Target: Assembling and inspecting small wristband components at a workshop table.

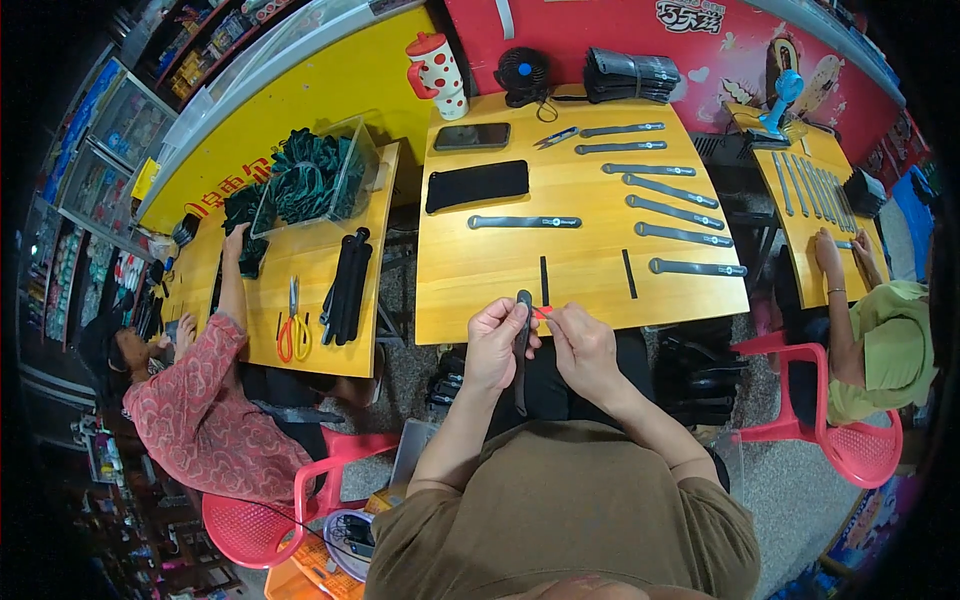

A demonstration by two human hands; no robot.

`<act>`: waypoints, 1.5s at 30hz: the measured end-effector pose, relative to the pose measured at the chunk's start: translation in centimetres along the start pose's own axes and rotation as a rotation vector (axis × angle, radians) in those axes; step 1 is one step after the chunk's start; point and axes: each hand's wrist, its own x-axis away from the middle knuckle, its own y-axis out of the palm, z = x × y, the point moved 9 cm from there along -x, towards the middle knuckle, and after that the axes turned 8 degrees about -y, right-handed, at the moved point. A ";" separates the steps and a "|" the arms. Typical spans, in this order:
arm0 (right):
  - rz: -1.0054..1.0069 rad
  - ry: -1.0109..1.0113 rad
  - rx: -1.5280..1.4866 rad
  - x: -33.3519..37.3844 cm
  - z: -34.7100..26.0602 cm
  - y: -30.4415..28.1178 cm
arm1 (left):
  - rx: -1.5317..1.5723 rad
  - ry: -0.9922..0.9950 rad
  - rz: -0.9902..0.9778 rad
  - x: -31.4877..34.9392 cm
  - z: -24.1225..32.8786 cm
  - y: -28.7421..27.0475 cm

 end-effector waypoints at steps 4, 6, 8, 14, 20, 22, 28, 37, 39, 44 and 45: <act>-0.004 -0.058 -0.002 0.0 -0.6 0.3 | -0.195 0.086 0.071 0.6 0.9 -0.4; 0.035 -0.049 0.008 0.1 -0.9 -0.2 | -0.305 0.164 0.093 0.8 1.4 0.1; 0.036 -0.068 0.001 0.2 -1.0 -0.3 | -0.345 0.183 0.064 0.7 1.3 0.4; -0.030 -0.241 0.131 0.0 -1.4 -0.4 | -0.359 0.189 0.014 1.1 1.4 1.3; -0.068 -0.283 0.102 -0.6 -1.5 -0.3 | -0.426 0.165 -0.011 1.1 1.3 1.0; -0.055 -0.292 0.078 -0.8 -1.6 -0.5 | -0.360 0.110 -0.051 1.1 1.7 1.3; -0.060 -0.168 0.057 -1.1 -1.5 -1.0 | -0.364 0.139 -0.020 1.2 2.6 2.3; -0.014 -0.300 0.059 -0.2 -1.0 -1.1 | -0.690 0.258 -0.069 1.6 4.0 2.5; -0.058 -0.391 0.080 0.0 -1.2 -1.0 | -0.768 0.231 -0.098 1.4 3.4 2.3; -0.159 -0.585 0.242 -0.4 -2.5 -1.3 | -0.866 0.197 -0.104 1.4 3.2 2.3; -0.192 -0.658 0.270 -0.2 -2.9 -1.2 | -0.915 0.172 -0.120 1.4 3.1 2.4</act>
